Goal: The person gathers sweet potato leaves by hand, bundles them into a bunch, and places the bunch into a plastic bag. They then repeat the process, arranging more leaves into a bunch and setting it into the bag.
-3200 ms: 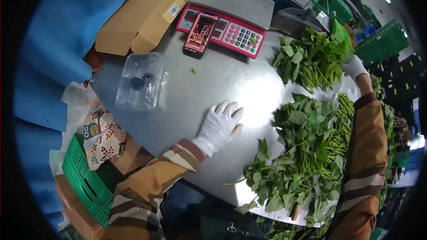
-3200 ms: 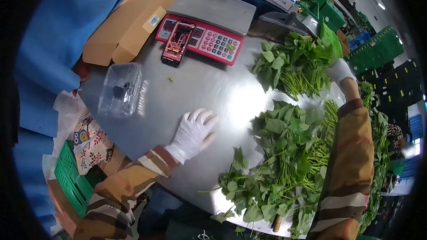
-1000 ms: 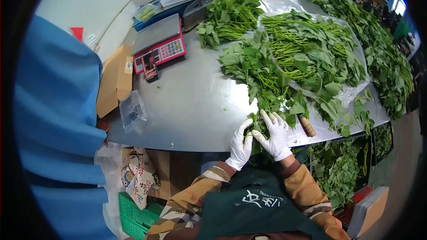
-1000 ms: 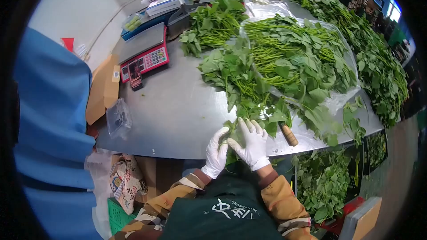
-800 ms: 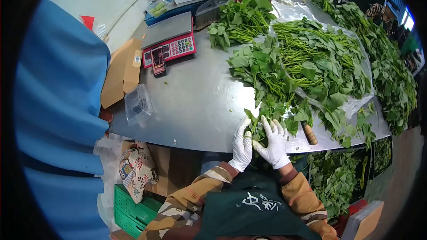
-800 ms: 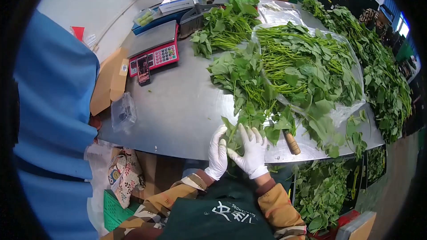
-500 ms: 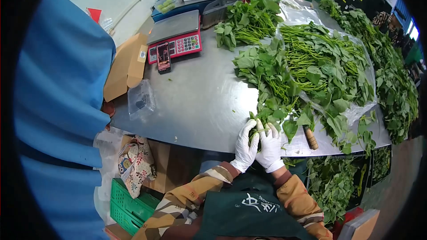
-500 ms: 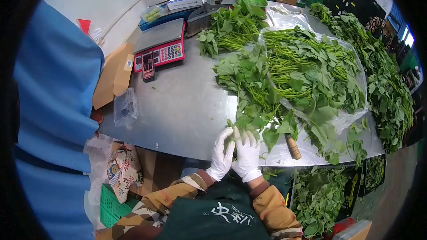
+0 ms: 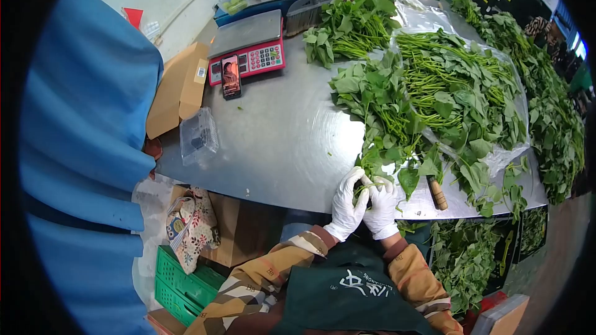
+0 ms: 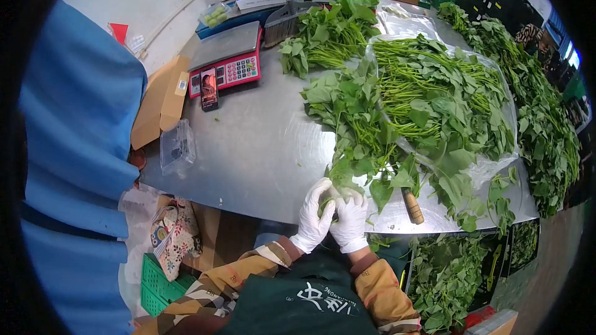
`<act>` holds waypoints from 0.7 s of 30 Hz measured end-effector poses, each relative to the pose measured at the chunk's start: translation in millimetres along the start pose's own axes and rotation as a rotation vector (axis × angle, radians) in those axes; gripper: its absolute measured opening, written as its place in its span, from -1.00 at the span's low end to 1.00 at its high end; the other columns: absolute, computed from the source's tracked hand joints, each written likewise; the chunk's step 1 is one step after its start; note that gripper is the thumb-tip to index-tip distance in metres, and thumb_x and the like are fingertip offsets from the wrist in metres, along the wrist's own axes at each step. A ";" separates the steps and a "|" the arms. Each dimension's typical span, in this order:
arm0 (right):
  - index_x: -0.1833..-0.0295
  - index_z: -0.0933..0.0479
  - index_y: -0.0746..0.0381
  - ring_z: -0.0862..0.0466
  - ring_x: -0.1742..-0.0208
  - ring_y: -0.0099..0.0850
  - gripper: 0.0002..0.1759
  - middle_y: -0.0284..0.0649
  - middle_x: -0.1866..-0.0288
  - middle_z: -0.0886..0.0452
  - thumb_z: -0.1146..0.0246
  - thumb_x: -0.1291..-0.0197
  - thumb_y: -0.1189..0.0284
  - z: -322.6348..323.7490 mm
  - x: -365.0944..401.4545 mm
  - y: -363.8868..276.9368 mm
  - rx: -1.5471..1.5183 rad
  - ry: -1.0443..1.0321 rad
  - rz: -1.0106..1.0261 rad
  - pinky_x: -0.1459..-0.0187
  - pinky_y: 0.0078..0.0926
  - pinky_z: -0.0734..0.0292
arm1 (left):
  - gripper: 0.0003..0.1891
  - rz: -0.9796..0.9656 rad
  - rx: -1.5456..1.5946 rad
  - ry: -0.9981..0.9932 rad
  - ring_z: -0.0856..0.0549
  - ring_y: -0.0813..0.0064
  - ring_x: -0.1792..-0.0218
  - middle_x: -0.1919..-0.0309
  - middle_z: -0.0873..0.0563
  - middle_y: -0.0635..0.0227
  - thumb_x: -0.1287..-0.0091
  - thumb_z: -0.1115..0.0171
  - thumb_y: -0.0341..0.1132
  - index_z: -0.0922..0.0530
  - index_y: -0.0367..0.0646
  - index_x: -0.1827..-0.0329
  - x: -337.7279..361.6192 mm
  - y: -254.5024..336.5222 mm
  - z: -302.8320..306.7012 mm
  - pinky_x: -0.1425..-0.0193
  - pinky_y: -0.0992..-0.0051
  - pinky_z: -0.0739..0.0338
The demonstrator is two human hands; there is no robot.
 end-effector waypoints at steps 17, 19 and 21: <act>-0.23 -0.49 0.09 -0.45 -0.08 -0.19 -0.40 -0.18 0.02 -0.51 -0.34 0.03 0.31 -1.7 1.8 6.4 -0.089 0.037 -0.008 -0.15 -0.20 -0.26 | -0.55 0.016 0.055 0.007 -0.53 0.13 -0.26 -0.23 -0.51 0.02 -0.31 -0.17 -0.49 -0.39 -0.26 -0.28 3.2 -3.3 -2.8 -0.34 0.32 -0.41; -0.32 -0.43 0.11 -0.45 -0.13 -0.15 -0.31 -0.12 -0.04 -0.51 -0.34 0.02 0.32 10.8 -3.0 0.2 -0.156 0.049 -0.038 -0.19 -0.19 -0.26 | -0.54 0.030 0.067 0.006 -0.52 0.13 -0.26 -0.22 -0.51 0.02 -0.30 -0.18 -0.52 -0.39 -0.26 -0.28 4.2 -3.9 -4.2 -0.34 0.32 -0.42; -0.39 -0.36 0.13 -0.43 -0.20 -0.11 -0.23 -0.05 -0.12 -0.48 -0.35 0.02 0.34 15.2 -4.1 -0.9 -0.187 0.061 -0.041 -0.24 -0.17 -0.26 | -0.52 0.045 0.079 0.008 -0.52 0.14 -0.26 -0.22 -0.51 0.02 -0.28 -0.18 -0.54 -0.38 -0.25 -0.29 5.8 -5.5 -5.5 -0.34 0.33 -0.42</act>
Point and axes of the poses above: each hand's wrist, its own x-axis away from the middle knuckle, its own z-axis out of the back of the hand, y = z × x, the point moved 8 cm from there along -x, towards the middle knuckle
